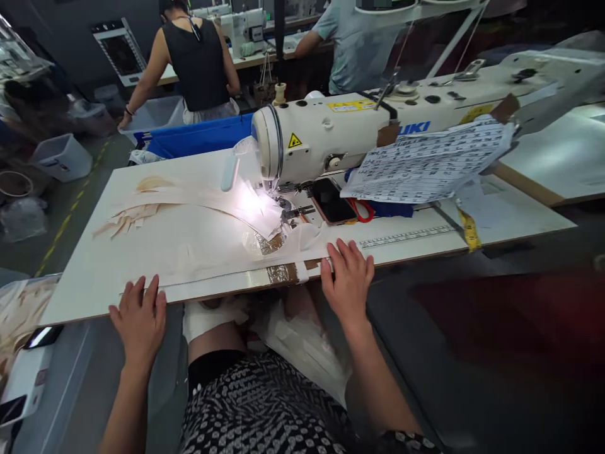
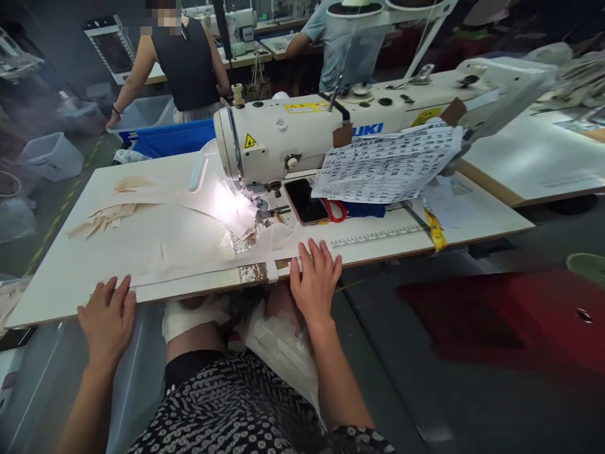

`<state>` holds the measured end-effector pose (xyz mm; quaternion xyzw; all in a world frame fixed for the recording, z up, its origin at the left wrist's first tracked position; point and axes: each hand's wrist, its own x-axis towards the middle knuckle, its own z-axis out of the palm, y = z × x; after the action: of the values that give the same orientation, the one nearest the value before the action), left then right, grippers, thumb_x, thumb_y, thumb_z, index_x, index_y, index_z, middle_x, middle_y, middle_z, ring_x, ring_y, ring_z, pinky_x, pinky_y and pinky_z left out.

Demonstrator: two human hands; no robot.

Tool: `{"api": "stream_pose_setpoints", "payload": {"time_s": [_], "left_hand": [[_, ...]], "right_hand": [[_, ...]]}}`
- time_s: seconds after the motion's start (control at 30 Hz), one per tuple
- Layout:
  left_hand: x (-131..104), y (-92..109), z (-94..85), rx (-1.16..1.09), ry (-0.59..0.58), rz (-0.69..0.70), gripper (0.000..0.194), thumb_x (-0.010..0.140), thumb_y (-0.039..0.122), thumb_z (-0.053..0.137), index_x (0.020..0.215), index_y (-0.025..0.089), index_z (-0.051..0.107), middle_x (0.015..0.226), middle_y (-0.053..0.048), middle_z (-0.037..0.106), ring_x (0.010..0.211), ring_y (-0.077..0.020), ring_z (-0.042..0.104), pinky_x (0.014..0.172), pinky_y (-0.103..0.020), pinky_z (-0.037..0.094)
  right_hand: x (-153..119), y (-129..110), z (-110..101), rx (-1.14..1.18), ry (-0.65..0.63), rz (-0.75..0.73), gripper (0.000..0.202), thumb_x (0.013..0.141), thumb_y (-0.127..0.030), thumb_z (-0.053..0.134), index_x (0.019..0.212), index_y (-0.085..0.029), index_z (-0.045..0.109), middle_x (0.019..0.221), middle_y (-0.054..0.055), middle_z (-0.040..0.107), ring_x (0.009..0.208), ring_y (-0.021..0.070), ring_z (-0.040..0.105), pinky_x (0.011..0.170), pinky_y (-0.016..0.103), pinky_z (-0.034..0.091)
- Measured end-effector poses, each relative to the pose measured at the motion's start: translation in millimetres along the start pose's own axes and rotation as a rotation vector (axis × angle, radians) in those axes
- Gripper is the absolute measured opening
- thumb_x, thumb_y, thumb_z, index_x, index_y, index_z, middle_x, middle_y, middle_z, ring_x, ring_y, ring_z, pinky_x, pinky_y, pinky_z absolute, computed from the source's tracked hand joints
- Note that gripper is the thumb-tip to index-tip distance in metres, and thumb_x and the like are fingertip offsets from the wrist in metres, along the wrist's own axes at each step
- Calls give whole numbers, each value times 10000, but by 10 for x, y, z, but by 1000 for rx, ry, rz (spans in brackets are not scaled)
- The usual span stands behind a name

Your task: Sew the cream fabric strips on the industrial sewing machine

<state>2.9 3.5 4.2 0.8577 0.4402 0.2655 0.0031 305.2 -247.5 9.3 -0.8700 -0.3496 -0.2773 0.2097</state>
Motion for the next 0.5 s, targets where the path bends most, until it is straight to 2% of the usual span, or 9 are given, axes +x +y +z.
{"api": "stream_pose_setpoints", "payload": {"time_s": [0.13, 0.27, 0.37, 0.43, 0.5], "left_hand": [[-42, -48, 33, -24, -10, 0, 403, 960, 364, 413, 1285, 204, 591, 1354, -192, 545, 1352, -392, 396, 1066, -682, 217], [-99, -197, 25, -46, 1, 121, 420, 921, 403, 507, 1310, 248, 544, 1386, -150, 524, 1363, -355, 389, 1100, -628, 208], [-170, -431, 41, -138, 101, 215, 297, 879, 371, 575, 1135, 226, 615, 1232, -121, 613, 1255, -299, 511, 1090, -533, 296], [-257, -630, 94, -200, 230, 165, 181, 879, 332, 552, 976, 198, 625, 1061, -102, 651, 1114, -252, 589, 1034, -467, 374], [-386, -832, 187, -191, 299, -24, 183, 878, 334, 504, 910, 177, 595, 972, -103, 640, 1031, -237, 593, 974, -436, 416]], "right_hand": [[-27, 56, 29, 44, 48, -107, 324, 992, -328, 415, 1245, -204, 575, 1289, 117, 595, 1302, 303, 445, 1115, 566, 191], [-64, 139, -21, 101, 104, -262, 304, 939, -353, 547, 1183, -182, 602, 1189, 130, 634, 1219, 319, 524, 1108, 559, 219], [-157, 151, -78, 121, 184, -299, 152, 887, -248, 609, 1014, -175, 649, 963, 99, 659, 1070, 291, 610, 1071, 530, 306], [-272, 94, -94, 135, 202, -288, 93, 868, -175, 598, 943, -185, 651, 873, 70, 649, 980, 258, 635, 1037, 495, 355], [-424, -22, -76, 174, 161, -284, 97, 859, -157, 597, 929, -200, 650, 852, 51, 652, 935, 234, 637, 1016, 464, 373]]}}
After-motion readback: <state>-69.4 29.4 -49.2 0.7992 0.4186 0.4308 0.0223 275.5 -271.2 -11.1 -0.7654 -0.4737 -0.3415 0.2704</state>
